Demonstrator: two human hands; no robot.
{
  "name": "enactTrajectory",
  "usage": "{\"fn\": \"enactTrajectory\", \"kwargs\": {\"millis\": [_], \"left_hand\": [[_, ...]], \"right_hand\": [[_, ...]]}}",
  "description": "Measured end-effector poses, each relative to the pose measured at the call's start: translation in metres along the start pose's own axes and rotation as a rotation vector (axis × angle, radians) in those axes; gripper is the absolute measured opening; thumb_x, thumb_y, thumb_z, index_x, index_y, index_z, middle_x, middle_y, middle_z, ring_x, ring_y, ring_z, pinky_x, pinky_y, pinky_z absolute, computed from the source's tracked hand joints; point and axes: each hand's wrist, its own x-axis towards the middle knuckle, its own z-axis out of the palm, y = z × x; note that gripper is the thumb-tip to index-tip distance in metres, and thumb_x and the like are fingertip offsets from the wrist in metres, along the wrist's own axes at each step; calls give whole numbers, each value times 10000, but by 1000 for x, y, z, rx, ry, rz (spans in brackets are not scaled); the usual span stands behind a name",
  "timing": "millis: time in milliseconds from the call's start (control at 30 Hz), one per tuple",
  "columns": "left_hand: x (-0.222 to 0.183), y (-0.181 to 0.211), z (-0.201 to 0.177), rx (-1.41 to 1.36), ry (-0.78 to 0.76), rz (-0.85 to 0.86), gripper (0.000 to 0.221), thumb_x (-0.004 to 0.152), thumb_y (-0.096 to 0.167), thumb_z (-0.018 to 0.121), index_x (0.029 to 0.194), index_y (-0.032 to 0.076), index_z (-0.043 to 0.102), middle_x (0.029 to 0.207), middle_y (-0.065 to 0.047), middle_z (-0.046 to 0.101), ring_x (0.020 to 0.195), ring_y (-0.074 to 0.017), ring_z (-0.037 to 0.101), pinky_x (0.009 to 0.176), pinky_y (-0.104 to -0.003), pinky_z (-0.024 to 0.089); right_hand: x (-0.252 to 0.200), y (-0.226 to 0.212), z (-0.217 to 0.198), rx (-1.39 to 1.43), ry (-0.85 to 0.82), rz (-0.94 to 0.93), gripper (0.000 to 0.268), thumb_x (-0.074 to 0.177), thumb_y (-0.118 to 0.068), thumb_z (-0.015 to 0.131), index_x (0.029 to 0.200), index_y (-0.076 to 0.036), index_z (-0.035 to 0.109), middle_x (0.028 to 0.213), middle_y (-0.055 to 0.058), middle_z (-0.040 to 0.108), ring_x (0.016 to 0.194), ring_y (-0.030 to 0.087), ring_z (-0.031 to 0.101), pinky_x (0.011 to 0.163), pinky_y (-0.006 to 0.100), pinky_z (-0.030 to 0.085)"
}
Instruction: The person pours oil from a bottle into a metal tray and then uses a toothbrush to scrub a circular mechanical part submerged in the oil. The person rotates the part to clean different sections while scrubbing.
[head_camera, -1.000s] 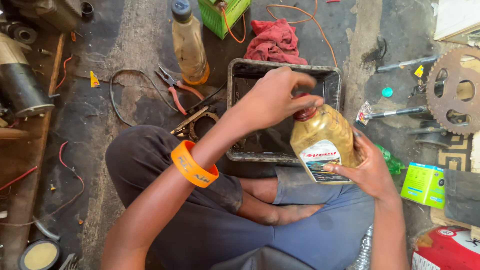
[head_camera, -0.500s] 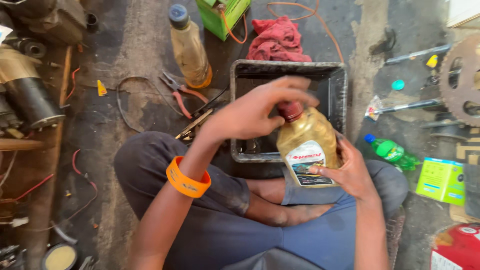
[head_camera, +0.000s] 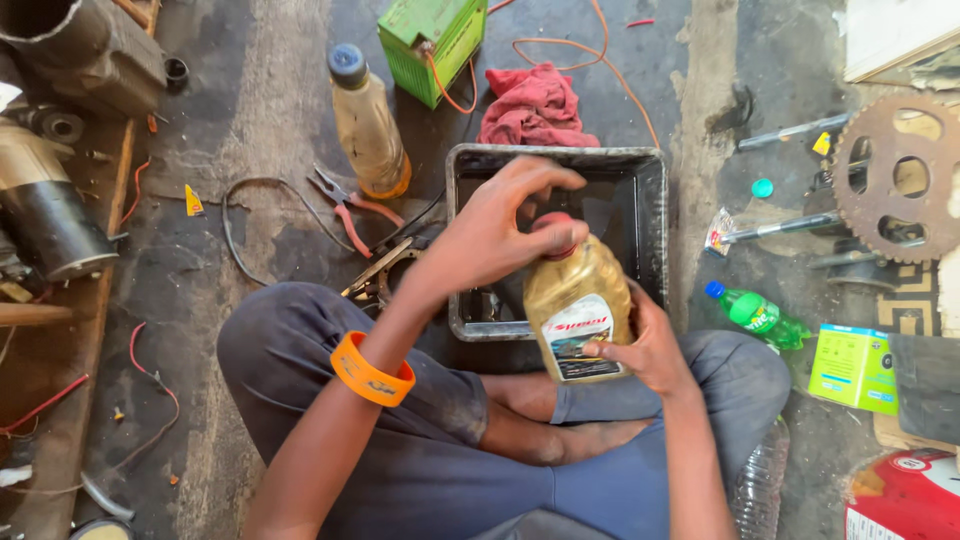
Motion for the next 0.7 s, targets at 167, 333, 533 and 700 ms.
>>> {"fn": "enactTrajectory", "kwargs": {"millis": [167,333,533,700], "left_hand": [[-8,-2,50,25,-29,-562,280,844,249,805,1060,73,779,900,-63,737,807,-180,656,774,-299,544],[-7,10,47,-697,-216,-169,327,918,51,632,1238,-4,673,1239,-46,705,1203,-127,636,1111,-294,489],[-11,43,37,-519,-113,-28,349,912,67,677,1257,30,648,1320,-63,643,1284,-153,602,1153,-317,461],[-16,55,63,-101,176,-269,316,843,157,811,1112,31,705,1073,-92,727,1010,-156,707,920,-308,566]], "right_hand": [[-7,34,-9,-41,-48,16,987,633,-166,944,1485,19,480,1321,79,641,1215,142,594,1065,339,469],[-17,90,-30,343,-303,164,990,656,-252,983,1465,57,502,1282,109,666,1182,187,624,1048,372,497],[-18,117,-31,429,-305,230,1004,650,-346,1006,1427,53,510,1221,88,689,1125,188,655,1005,371,528],[-14,100,-12,138,-39,-45,982,645,-415,1024,1366,55,549,1205,72,710,1111,173,674,994,355,554]]}}
